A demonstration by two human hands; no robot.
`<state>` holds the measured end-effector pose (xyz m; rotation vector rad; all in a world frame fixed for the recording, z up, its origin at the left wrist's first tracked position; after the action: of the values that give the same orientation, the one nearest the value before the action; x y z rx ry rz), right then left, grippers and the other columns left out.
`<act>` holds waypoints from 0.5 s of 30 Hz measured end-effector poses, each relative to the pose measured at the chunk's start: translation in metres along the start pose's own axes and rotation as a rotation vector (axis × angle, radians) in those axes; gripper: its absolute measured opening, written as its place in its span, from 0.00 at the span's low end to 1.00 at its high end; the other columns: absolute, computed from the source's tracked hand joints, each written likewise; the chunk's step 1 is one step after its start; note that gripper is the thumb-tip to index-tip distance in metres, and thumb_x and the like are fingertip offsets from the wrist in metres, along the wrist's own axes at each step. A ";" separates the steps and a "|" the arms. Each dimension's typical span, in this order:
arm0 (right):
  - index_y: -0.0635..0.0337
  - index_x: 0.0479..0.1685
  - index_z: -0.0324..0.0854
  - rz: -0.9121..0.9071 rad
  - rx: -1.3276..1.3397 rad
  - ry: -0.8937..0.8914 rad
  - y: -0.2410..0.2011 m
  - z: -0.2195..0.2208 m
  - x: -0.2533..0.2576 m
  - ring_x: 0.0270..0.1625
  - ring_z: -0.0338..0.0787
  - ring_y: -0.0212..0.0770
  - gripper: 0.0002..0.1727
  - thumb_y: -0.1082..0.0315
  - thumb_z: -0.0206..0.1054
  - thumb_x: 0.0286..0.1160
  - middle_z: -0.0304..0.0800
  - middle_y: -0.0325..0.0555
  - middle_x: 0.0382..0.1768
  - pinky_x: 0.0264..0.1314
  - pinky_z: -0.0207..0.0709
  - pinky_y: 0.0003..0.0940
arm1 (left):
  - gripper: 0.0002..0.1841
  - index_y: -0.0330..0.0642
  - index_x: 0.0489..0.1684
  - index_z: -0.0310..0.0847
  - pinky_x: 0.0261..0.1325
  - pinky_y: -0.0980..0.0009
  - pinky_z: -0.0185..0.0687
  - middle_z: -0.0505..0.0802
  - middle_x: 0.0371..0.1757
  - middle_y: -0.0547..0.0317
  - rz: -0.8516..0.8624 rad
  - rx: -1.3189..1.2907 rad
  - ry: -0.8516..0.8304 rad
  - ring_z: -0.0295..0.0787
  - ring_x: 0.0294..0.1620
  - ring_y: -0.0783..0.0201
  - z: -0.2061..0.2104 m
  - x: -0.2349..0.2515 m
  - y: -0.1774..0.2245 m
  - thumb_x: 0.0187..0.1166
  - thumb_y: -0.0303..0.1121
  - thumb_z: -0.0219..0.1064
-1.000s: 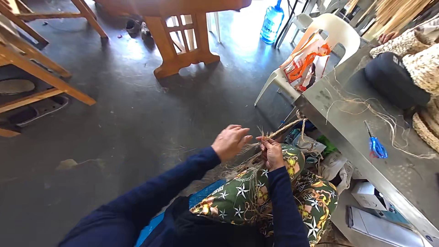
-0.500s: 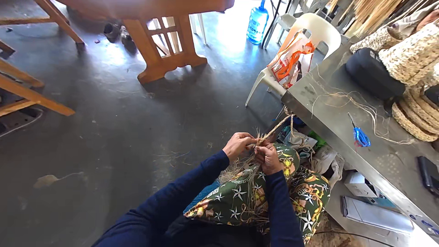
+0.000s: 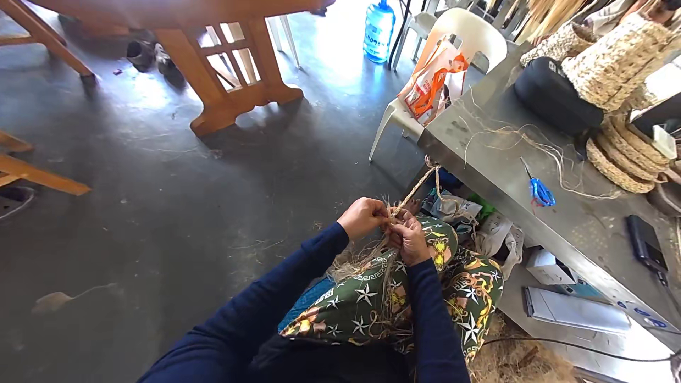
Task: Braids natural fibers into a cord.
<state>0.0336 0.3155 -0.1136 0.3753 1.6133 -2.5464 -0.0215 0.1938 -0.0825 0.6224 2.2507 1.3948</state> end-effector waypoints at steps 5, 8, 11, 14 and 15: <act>0.69 0.64 0.69 0.053 -0.111 0.008 0.003 -0.002 0.001 0.12 0.65 0.22 0.15 0.84 0.57 0.81 0.84 0.43 0.21 0.14 0.58 0.17 | 0.09 0.27 0.48 0.84 0.61 0.45 0.80 0.91 0.45 0.38 -0.048 0.167 -0.045 0.89 0.51 0.45 0.002 0.000 0.001 0.86 0.27 0.64; 0.72 0.60 0.73 0.052 -0.175 0.043 0.002 -0.003 0.000 0.12 0.67 0.22 0.13 0.83 0.61 0.80 0.86 0.45 0.22 0.14 0.58 0.17 | 0.07 0.26 0.45 0.85 0.59 0.46 0.82 0.91 0.43 0.38 -0.052 0.155 0.007 0.89 0.48 0.45 0.003 -0.002 0.003 0.84 0.25 0.66; 0.73 0.55 0.77 0.041 -0.206 0.077 0.004 -0.005 -0.001 0.12 0.69 0.23 0.08 0.81 0.62 0.81 0.88 0.47 0.23 0.14 0.61 0.18 | 0.05 0.28 0.43 0.86 0.57 0.46 0.83 0.92 0.40 0.41 -0.055 0.149 0.061 0.90 0.46 0.47 0.000 -0.004 0.003 0.82 0.24 0.67; 0.74 0.47 0.82 0.031 -0.275 0.114 0.003 -0.007 -0.001 0.13 0.70 0.26 0.06 0.79 0.62 0.83 0.89 0.48 0.24 0.16 0.65 0.20 | 0.04 0.31 0.40 0.87 0.56 0.50 0.84 0.94 0.38 0.46 -0.058 0.085 0.102 0.92 0.43 0.53 -0.003 -0.005 0.003 0.81 0.22 0.67; 0.74 0.46 0.83 0.035 -0.304 0.111 0.003 -0.008 -0.002 0.13 0.70 0.26 0.05 0.79 0.63 0.83 0.89 0.48 0.24 0.17 0.65 0.20 | 0.04 0.32 0.38 0.88 0.54 0.51 0.84 0.94 0.36 0.48 -0.054 0.064 0.119 0.92 0.40 0.55 -0.004 -0.006 0.002 0.80 0.22 0.68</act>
<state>0.0371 0.3208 -0.1192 0.5147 1.9755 -2.2414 -0.0186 0.1881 -0.0782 0.5070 2.3944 1.3713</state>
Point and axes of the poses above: each hand's wrist, its own x-axis towards the middle knuckle, its own z-axis out of the palm, y = z × x, the point moved 6 cm from there along x, towards the middle knuckle
